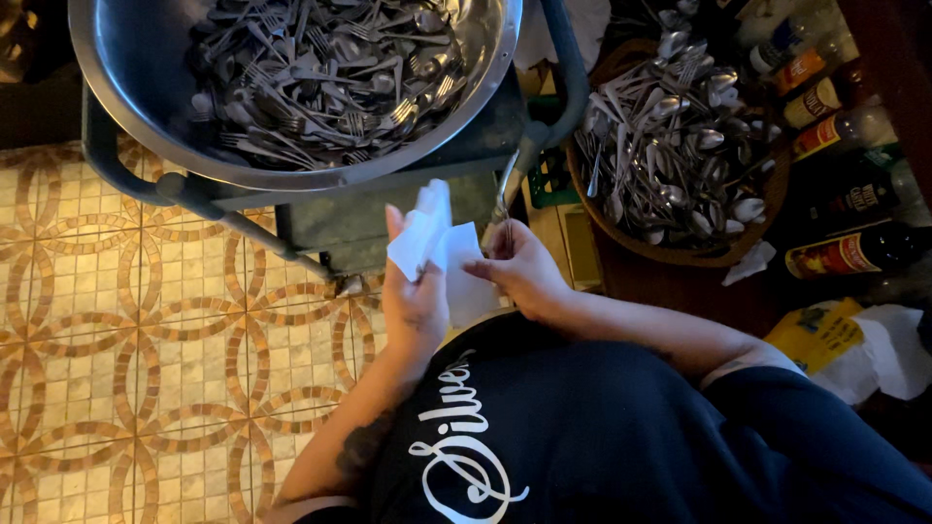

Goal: The person cleans and polishes metal forks and spoons using white napkins at a bar counter, picking items from a large bowl and a wooden tray and placing the polished items onto the counter.

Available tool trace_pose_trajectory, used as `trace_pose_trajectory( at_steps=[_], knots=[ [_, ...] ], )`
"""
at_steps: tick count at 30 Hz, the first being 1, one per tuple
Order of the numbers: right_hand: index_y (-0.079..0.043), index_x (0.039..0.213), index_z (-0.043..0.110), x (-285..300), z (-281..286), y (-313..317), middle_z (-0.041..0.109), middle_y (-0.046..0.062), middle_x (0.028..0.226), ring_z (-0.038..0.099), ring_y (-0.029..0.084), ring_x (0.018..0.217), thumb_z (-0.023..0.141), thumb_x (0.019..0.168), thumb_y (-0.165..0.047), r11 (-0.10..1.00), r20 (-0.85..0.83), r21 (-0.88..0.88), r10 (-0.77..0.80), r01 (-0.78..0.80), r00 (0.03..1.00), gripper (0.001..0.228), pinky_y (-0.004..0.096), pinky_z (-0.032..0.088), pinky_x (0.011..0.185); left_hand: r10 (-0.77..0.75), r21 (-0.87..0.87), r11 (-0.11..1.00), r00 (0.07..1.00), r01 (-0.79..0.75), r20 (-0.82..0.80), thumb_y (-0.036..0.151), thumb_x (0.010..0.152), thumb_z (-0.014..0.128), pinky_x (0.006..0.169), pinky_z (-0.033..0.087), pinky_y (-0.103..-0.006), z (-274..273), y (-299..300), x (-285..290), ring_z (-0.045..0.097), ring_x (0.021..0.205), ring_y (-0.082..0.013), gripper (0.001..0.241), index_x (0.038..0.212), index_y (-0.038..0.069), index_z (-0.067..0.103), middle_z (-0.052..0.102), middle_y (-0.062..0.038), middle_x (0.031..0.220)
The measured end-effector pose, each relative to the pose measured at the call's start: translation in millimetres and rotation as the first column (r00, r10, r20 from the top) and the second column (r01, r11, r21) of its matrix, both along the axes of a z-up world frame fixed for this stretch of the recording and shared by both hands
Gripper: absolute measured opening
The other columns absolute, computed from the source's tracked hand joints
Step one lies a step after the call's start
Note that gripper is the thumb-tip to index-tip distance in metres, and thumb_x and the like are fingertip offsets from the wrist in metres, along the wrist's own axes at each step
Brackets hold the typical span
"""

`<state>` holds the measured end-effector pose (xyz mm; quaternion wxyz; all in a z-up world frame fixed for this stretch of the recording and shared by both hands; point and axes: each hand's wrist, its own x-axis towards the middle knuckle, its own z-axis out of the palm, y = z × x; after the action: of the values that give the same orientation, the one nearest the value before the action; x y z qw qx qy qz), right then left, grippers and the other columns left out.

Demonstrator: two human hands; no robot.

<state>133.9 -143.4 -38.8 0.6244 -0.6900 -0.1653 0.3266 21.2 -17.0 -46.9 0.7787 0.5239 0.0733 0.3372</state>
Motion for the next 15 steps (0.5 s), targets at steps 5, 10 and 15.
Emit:
trace_pose_trajectory(
  at_steps=[5, 10, 15],
  knots=[
    [-0.012, 0.113, 0.058, -8.6, 5.6, 4.2, 0.07, -0.004, 0.1, 0.067, 0.003, 0.09, 0.083, 0.081, -0.018, 0.965, -0.01, 0.178, 0.196, -0.191, 0.981, 0.041, 0.02, 0.055, 0.078, 0.037, 0.499, 0.866, 0.993, 0.024, -0.113, -0.01, 0.095, 0.049, 0.11, 0.044, -0.0301, -4.7, -3.3, -14.5, 0.057, 0.132, -0.0232, 0.082, 0.164, 0.002, 0.006, 0.053, -0.017, 0.151],
    [-0.007, 0.099, 0.061, 1.6, 5.8, 7.1, 0.06, -0.001, 0.083, 0.055, 0.006, 0.069, 0.077, 0.09, -0.02, 0.999, -0.044, -0.007, 0.04, -0.04, 0.998, 0.023, 0.024, 0.048, 0.057, -0.066, -0.134, 0.99, 0.972, 0.036, -0.227, -0.005, 0.1, 0.055, 0.109, 0.046, -0.0334, -2.7, 16.9, -6.7, 0.06, 0.124, -0.021, 0.066, 0.161, 0.003, 0.03, 0.06, -0.015, 0.141],
    [-0.004, 0.097, 0.061, -1.9, -11.6, 3.2, 0.055, 0.0, 0.08, 0.049, 0.008, 0.067, 0.081, 0.092, -0.016, 1.0, -0.004, -0.005, 0.001, -0.001, 1.0, 0.024, 0.024, 0.04, 0.056, -0.126, -0.36, 0.93, 0.983, 0.07, -0.136, 0.002, 0.103, 0.052, 0.107, 0.051, -0.0348, -4.4, 15.9, -20.8, 0.064, 0.125, -0.0222, 0.056, 0.156, 0.0, 0.035, 0.062, -0.013, 0.138]
  ],
)
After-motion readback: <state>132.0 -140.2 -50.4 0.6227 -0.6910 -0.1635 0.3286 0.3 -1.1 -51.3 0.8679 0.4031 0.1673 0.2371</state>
